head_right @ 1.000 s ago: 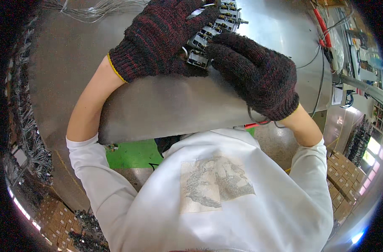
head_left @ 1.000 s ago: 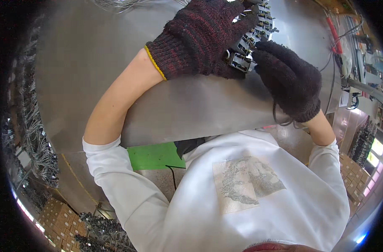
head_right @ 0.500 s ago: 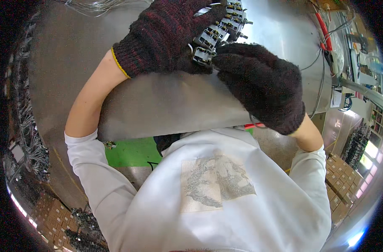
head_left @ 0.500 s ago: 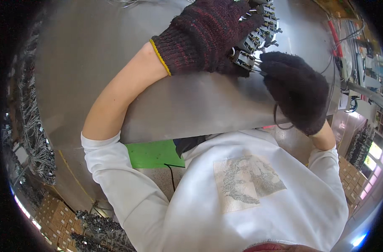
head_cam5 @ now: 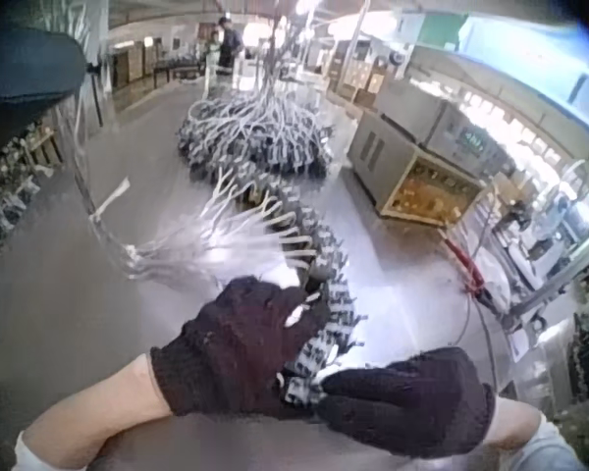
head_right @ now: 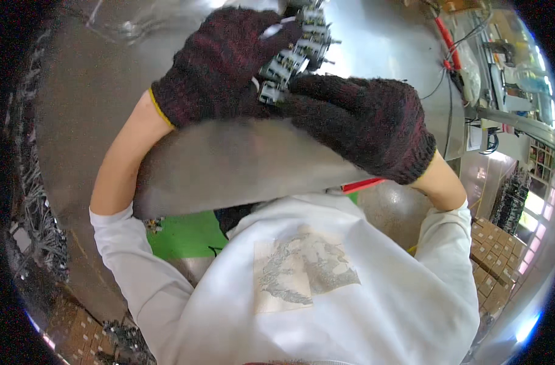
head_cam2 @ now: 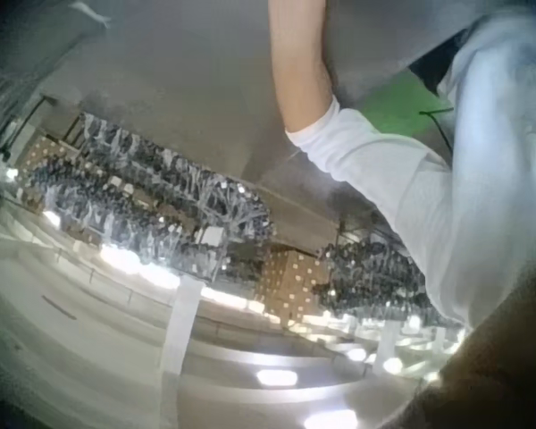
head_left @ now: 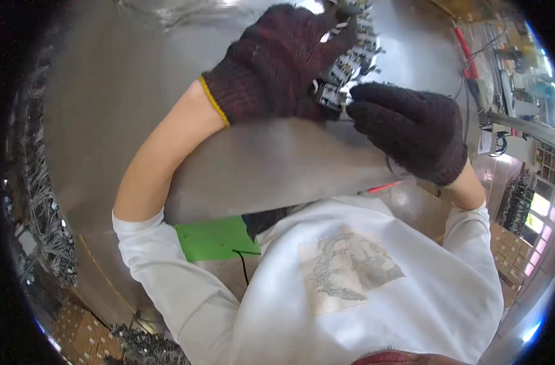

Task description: The recorder is organizing, inspecting, and spreading out electronic wire harness bundles at a manual assembly station.

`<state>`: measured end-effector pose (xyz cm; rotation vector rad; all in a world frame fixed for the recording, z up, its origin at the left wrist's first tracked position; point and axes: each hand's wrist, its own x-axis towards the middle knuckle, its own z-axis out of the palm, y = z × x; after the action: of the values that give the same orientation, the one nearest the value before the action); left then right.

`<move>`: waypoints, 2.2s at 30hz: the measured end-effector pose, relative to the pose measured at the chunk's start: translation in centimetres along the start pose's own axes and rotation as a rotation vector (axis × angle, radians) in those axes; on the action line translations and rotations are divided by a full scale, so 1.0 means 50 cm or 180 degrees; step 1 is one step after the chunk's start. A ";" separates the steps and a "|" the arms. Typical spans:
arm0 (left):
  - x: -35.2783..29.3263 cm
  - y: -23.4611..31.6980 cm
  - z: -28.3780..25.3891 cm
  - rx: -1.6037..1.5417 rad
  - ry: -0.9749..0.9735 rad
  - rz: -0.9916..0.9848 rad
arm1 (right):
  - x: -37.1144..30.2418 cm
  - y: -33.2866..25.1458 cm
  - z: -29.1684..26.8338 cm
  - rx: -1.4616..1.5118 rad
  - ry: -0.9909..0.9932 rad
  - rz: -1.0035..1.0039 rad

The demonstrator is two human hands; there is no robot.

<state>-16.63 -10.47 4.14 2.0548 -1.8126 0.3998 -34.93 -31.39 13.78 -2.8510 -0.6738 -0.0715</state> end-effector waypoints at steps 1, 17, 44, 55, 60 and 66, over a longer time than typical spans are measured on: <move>0.002 -0.006 -0.007 -0.0063 -0.0122 -0.0073 | 0.001 0.013 -0.007 0.0311 -0.0003 0.0188; -0.057 -0.190 -0.046 0.0254 -0.0276 -0.2420 | 0.054 0.250 -0.018 -0.0206 0.0853 0.0602; -0.014 -0.119 -0.225 0.2774 0.0426 -0.0382 | 0.424 0.151 0.044 0.1492 0.0568 -0.0038; -0.027 -0.134 -0.235 0.2762 0.0131 -0.0924 | 0.603 0.407 -0.098 -0.0118 0.1767 0.1433; -0.036 -0.163 -0.180 0.2362 -0.0229 -0.1041 | 0.576 0.348 0.004 -0.1110 0.1100 0.0531; -0.078 -0.207 -0.093 0.1336 -0.0082 -0.1235 | 0.567 0.310 0.156 -0.1253 0.1249 0.0848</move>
<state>-6.75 -3.86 5.65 2.6344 -1.3759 0.6856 -2.64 -30.85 5.86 -3.1191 -0.2125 -0.7747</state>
